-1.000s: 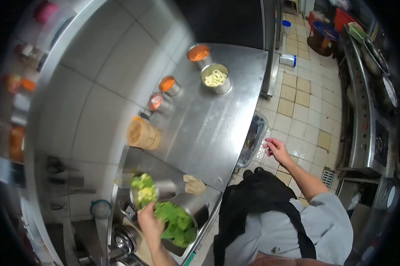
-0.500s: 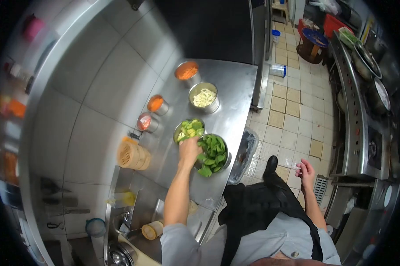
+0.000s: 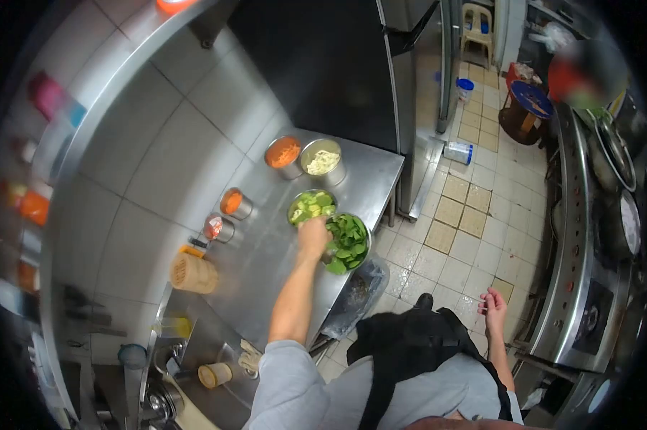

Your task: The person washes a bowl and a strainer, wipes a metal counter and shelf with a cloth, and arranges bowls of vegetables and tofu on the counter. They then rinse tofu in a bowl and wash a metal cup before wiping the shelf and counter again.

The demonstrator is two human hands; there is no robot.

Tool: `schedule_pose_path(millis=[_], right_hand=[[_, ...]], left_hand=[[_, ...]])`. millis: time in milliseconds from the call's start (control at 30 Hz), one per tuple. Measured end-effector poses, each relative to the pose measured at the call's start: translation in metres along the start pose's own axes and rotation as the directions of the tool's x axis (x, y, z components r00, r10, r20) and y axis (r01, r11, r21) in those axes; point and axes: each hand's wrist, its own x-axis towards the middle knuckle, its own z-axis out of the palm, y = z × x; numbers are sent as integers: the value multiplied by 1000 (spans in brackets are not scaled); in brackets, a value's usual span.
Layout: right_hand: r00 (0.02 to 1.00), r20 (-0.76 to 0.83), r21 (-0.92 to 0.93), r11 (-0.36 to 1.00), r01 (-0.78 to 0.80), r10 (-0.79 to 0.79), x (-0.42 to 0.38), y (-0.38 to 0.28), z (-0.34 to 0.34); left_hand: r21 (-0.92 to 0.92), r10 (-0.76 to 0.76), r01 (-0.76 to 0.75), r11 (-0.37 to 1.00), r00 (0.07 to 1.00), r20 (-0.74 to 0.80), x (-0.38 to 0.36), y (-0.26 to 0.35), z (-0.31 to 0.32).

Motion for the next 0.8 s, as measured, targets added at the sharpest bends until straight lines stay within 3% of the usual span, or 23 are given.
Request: schedule_pose_path(millis=[100, 167, 267, 400, 433, 500, 533, 600, 800], right_hand=[[999, 27, -10, 1000, 27, -27, 37, -24, -11], [999, 41, -25, 999, 36, -35, 57, -32, -9], [997, 73, -64, 998, -17, 22, 73, -47, 16], [925, 350, -158, 982, -101, 151, 70, -78, 90], [927, 341, -170, 980, -104, 157, 71, -87, 108], [801, 563, -187, 976, -115, 203, 72, -112, 149], [804, 558, -195, 974, -115, 206, 73, -127, 169], [697, 678, -246, 966, -82, 232, 79, -157, 207], [675, 707, -282, 959, -7, 213, 118, -199, 316]], left_hand=[[8, 57, -56, 998, 998, -20, 11, 33, 25], [15, 22, -23, 1000, 999, 47, 22, 60, 26], [-33, 116, -116, 993, 993, 8, 42, 79, 34], [-82, 133, -131, 988, 991, 21, 81, 96, 39], [-95, 132, -129, 987, 991, 27, 90, 99, 42], [-131, 172, -173, 976, 985, -16, 107, 103, 45], [-127, 177, -177, 976, 984, -6, 116, 103, 45], [-162, 192, -193, 968, 981, -25, 133, 99, 44], [-184, 156, -157, 970, 988, -21, 185, 86, 35]])
